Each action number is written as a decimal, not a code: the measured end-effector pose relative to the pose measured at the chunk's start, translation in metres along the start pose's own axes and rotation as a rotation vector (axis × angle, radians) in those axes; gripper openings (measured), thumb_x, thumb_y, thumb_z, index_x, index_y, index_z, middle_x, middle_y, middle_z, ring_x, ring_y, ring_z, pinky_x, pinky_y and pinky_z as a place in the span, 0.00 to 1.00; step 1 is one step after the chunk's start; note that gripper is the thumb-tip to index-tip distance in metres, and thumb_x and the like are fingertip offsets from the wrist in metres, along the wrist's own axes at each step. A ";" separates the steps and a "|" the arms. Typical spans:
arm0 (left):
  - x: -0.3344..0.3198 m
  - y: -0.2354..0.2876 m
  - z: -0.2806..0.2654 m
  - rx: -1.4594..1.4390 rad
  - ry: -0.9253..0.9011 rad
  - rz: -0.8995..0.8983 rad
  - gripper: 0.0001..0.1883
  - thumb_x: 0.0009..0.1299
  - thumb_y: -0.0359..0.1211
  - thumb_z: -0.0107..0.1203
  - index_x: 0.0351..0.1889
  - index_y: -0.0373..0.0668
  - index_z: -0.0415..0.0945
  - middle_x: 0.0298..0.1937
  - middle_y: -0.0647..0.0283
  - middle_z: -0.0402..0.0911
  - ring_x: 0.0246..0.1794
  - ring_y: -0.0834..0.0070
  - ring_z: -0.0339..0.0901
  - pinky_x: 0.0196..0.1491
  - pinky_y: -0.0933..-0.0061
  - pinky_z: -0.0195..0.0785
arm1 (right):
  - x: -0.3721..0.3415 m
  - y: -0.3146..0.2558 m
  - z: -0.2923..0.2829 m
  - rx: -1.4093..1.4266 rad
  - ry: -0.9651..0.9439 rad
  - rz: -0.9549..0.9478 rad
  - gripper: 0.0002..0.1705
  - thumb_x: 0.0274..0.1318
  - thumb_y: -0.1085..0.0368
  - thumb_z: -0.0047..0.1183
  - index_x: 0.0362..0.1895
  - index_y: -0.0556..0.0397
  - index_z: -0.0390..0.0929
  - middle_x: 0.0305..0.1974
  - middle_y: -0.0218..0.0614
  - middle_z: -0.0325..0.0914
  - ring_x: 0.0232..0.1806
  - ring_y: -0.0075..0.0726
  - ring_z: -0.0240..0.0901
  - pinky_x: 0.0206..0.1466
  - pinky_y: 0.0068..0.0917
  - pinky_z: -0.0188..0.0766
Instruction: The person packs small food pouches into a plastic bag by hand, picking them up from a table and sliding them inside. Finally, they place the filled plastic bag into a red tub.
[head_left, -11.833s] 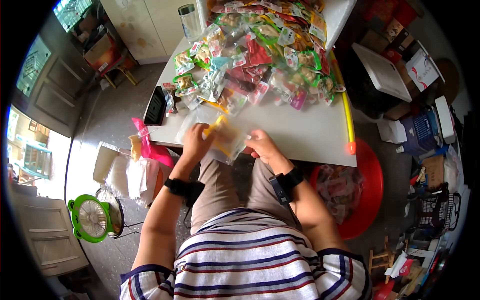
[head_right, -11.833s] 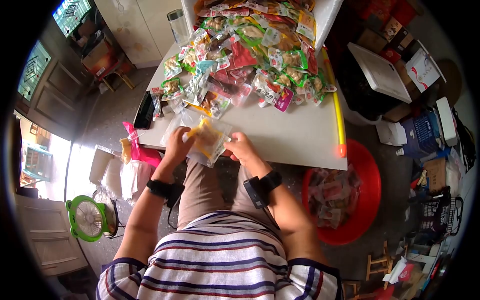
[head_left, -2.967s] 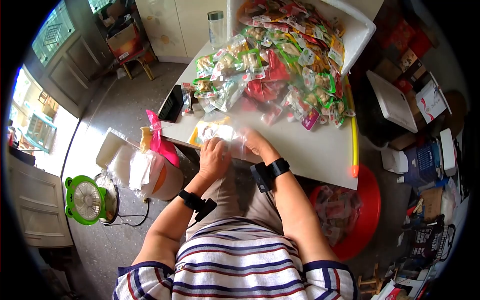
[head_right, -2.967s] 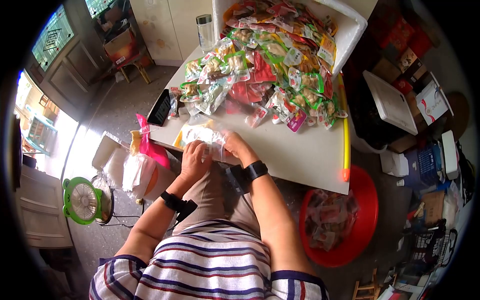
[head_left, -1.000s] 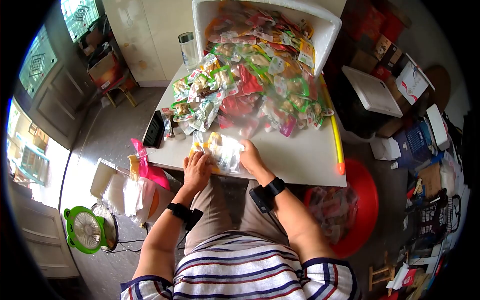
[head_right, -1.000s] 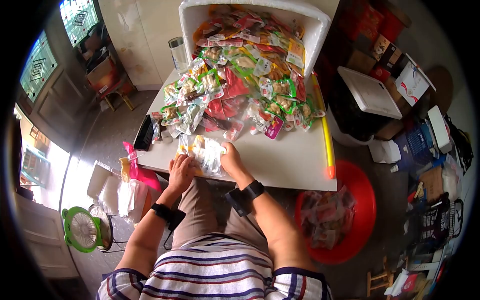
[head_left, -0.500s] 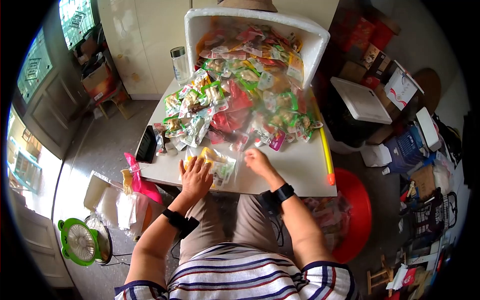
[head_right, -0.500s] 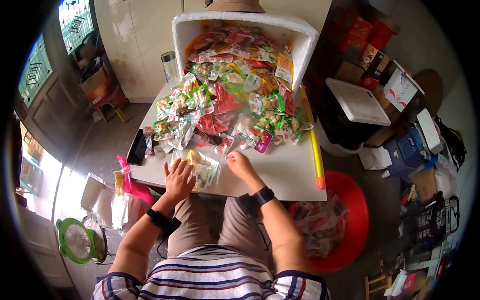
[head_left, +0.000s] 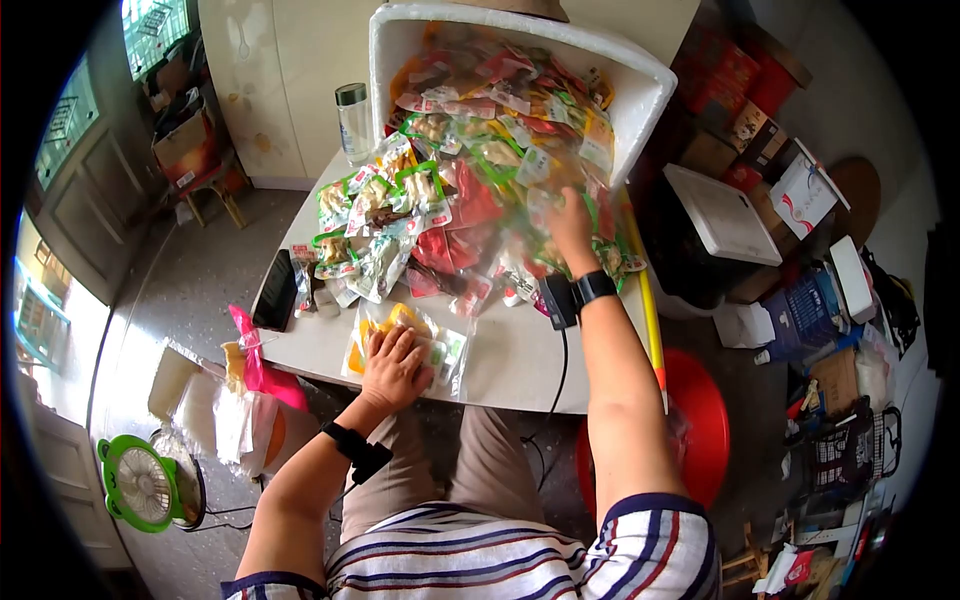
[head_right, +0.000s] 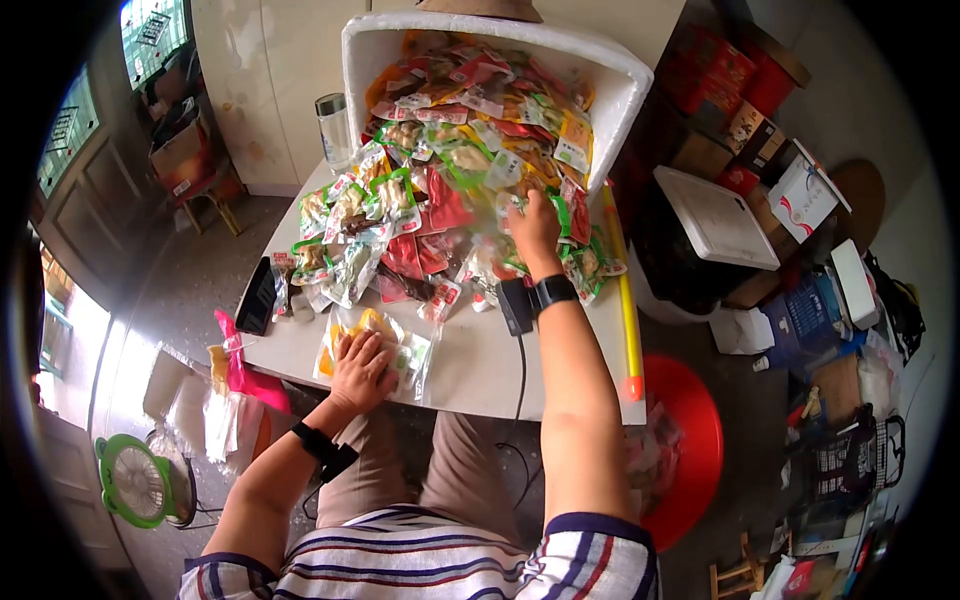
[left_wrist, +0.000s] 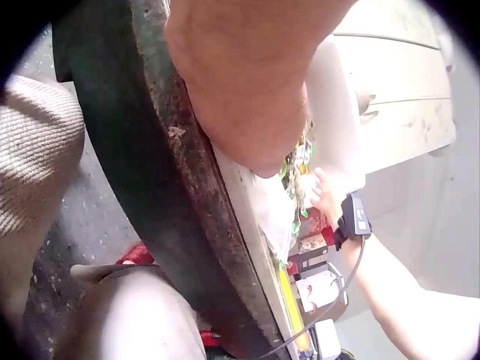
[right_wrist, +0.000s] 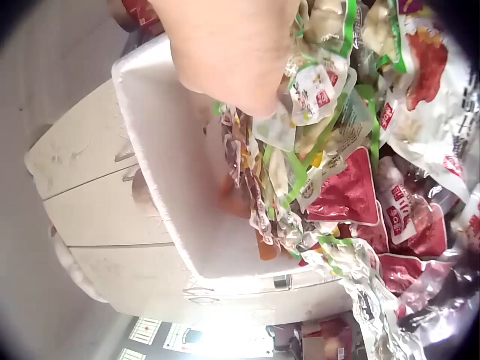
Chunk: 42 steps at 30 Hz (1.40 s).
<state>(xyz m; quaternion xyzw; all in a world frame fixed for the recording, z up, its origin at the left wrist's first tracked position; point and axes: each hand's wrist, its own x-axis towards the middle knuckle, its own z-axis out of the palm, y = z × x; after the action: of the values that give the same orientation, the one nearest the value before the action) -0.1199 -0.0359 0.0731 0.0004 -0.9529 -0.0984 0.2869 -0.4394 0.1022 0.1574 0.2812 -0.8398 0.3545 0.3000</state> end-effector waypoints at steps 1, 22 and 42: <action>0.000 0.000 0.000 -0.004 0.002 -0.001 0.17 0.48 0.40 0.53 0.35 0.43 0.71 0.46 0.56 0.67 0.52 0.60 0.60 0.52 0.55 0.47 | 0.007 -0.005 0.007 -0.048 0.019 -0.006 0.19 0.36 0.58 0.52 0.34 0.56 0.67 0.36 0.46 0.69 0.39 0.50 0.65 0.40 0.39 0.63; 0.003 -0.001 -0.006 -0.067 0.039 -0.001 0.16 0.47 0.39 0.53 0.33 0.43 0.71 0.44 0.57 0.68 0.49 0.62 0.62 0.51 0.58 0.49 | 0.054 -0.040 0.005 0.748 0.109 0.223 0.12 0.51 0.62 0.42 0.24 0.57 0.61 0.20 0.36 0.66 0.22 0.35 0.65 0.23 0.34 0.62; -0.016 0.090 -0.046 -2.191 -0.247 -1.012 0.18 0.65 0.36 0.39 0.52 0.42 0.58 0.49 0.59 0.66 0.47 0.70 0.66 0.47 0.65 0.61 | -0.221 -0.151 -0.114 0.479 -0.586 -0.574 0.12 0.31 0.73 0.51 0.28 0.56 0.67 0.35 0.41 0.65 0.47 0.53 0.58 0.50 0.40 0.57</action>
<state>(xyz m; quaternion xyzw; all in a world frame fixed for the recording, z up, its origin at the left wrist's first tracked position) -0.0764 0.0444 0.1191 0.1206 -0.2777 -0.9526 -0.0285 -0.1548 0.1572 0.1311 0.6513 -0.6721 0.3465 0.0633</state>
